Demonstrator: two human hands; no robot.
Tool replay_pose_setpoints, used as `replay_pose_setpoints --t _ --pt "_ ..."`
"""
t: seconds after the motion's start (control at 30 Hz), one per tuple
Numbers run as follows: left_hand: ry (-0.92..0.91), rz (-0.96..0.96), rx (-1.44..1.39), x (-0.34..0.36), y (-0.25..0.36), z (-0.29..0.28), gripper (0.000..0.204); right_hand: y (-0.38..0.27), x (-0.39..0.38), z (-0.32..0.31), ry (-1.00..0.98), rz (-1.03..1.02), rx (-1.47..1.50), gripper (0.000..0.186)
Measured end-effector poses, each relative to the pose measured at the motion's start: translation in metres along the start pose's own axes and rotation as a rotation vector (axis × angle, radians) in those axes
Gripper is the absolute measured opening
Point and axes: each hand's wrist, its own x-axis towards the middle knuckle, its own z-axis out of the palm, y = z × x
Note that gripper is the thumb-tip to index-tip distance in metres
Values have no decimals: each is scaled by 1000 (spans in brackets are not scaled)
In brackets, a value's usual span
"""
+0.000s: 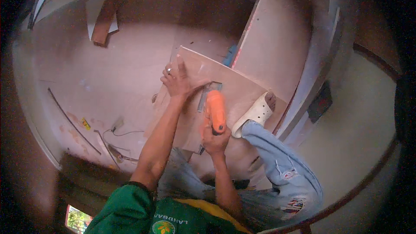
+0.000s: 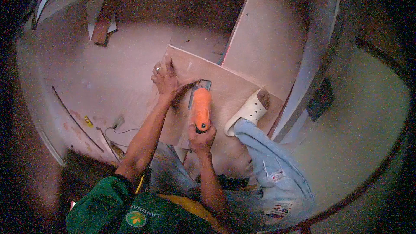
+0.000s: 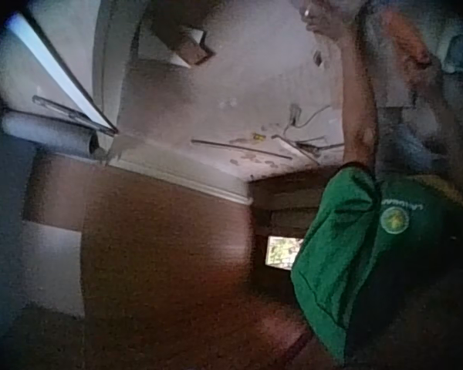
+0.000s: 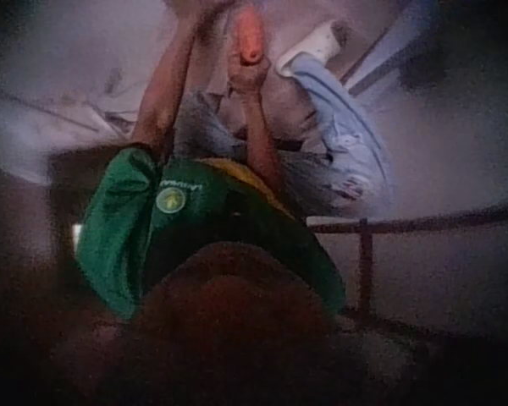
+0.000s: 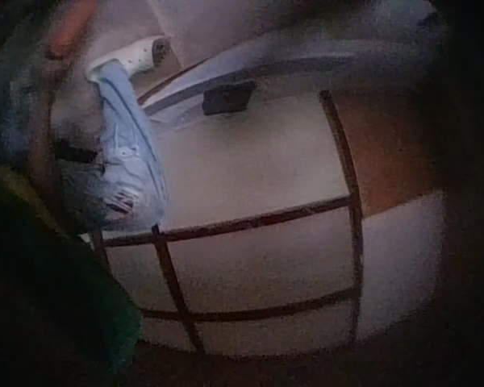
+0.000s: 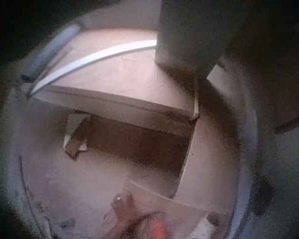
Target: The person marks a line on a wooden board using a straight edge and a pencil, then cuts the board along the line using a jigsaw.
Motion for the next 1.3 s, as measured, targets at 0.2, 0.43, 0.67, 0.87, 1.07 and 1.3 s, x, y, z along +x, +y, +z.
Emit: replay_pose_setpoints --t 0.2,0.43,0.67,0.87,1.07,1.3 --pt "-89 -74 20 0 3 -6 136 -4 -2 0 45 -30 -3 29" --pt "-99 -95 31 -1 1 -5 139 -5 -1 0 24 -54 -40 29" --pt "-33 -74 -13 -3 3 1 138 35 2 -2 48 -49 -78 39" --pt "-16 -90 -14 -5 1 2 138 25 3 -4 -66 21 -69 42" --pt "-48 -99 -3 -7 3 1 138 23 2 -5 -30 -27 -51 39" --pt "-112 -154 12 -5 4 1 136 24 4 -5 -43 44 -54 43"
